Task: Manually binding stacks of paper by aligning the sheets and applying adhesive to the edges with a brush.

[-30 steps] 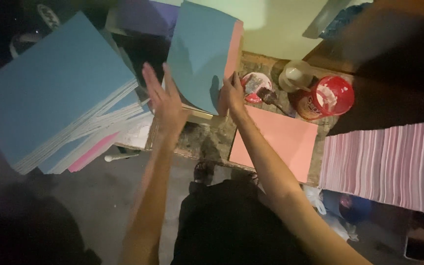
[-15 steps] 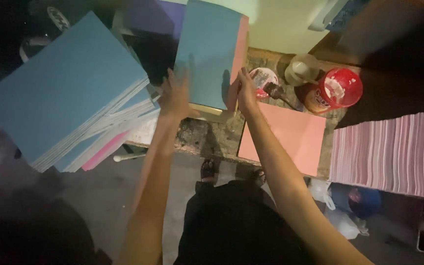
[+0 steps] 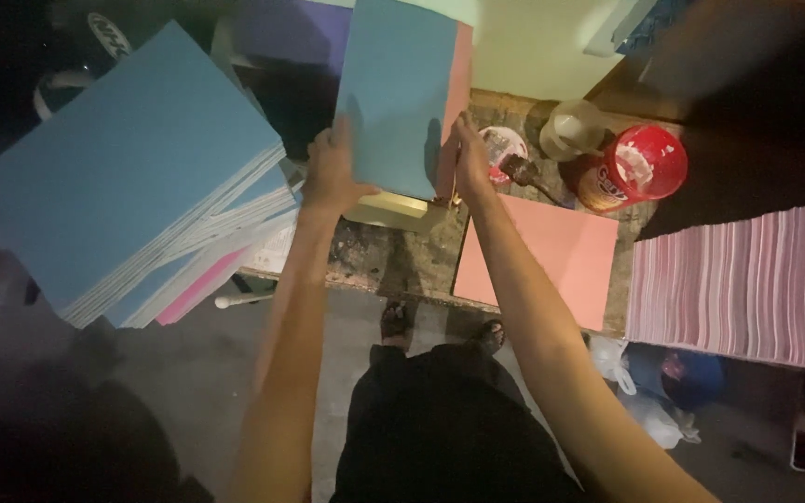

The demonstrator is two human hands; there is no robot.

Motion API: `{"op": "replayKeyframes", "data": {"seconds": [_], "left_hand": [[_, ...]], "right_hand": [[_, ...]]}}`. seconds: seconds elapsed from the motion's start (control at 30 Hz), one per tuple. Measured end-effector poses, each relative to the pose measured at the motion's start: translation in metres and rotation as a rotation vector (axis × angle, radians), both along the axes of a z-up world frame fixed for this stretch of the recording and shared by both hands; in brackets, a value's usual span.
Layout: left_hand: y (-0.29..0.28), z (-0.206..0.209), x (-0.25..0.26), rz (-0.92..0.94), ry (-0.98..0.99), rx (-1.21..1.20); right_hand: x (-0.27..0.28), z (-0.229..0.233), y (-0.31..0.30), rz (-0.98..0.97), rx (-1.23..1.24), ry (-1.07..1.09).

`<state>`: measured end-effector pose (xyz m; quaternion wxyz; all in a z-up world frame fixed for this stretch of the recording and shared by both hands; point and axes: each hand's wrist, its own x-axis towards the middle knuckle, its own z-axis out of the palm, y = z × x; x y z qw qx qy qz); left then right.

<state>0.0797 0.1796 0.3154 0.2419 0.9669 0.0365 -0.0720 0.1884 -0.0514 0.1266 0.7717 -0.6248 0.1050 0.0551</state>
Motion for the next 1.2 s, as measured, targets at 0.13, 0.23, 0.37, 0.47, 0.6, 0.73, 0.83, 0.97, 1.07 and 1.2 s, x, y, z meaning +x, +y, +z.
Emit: {"op": "replayKeyframes", "data": {"seconds": [0.13,0.23,0.37,0.47,0.6,0.73,0.83,0.97,1.07,1.2], "left_hand": [[-0.002,0.013,-0.011,0.004,0.0,-0.112],[-0.001,-0.002,-0.007,-0.002,0.011,-0.144],[-0.024,0.01,-0.004,0.021,-0.081,0.091],[-0.044,0.011,0.007,-0.083,-0.284,0.147],[-0.055,-0.038,0.03,-0.134,-0.26,0.214],[-0.049,-0.078,0.039,-0.17,-0.45,0.33],[-0.051,-0.072,0.034,-0.193,-0.484,0.305],[-0.063,-0.069,0.049,-0.196,-0.341,0.343],[-0.073,-0.09,0.057,-0.3,-0.373,0.278],[-0.081,-0.096,0.052,-0.407,-0.376,0.25]], "right_hand": [[0.033,-0.09,0.008,-0.398,1.022,-0.192],[0.017,-0.064,0.005,0.003,0.173,-0.034],[0.01,-0.052,0.019,-0.213,0.524,-0.189],[0.017,-0.069,0.006,-0.079,0.207,-0.2],[-0.008,-0.024,0.004,0.219,-0.18,-0.18],[-0.004,-0.025,0.007,0.248,-0.422,-0.232],[-0.009,-0.039,0.001,0.306,-0.792,-0.283],[0.02,-0.08,-0.011,0.364,-1.34,-0.499],[0.01,-0.058,-0.007,0.319,-1.366,-0.428],[0.003,-0.014,-0.014,0.332,-1.084,-0.367]]}}
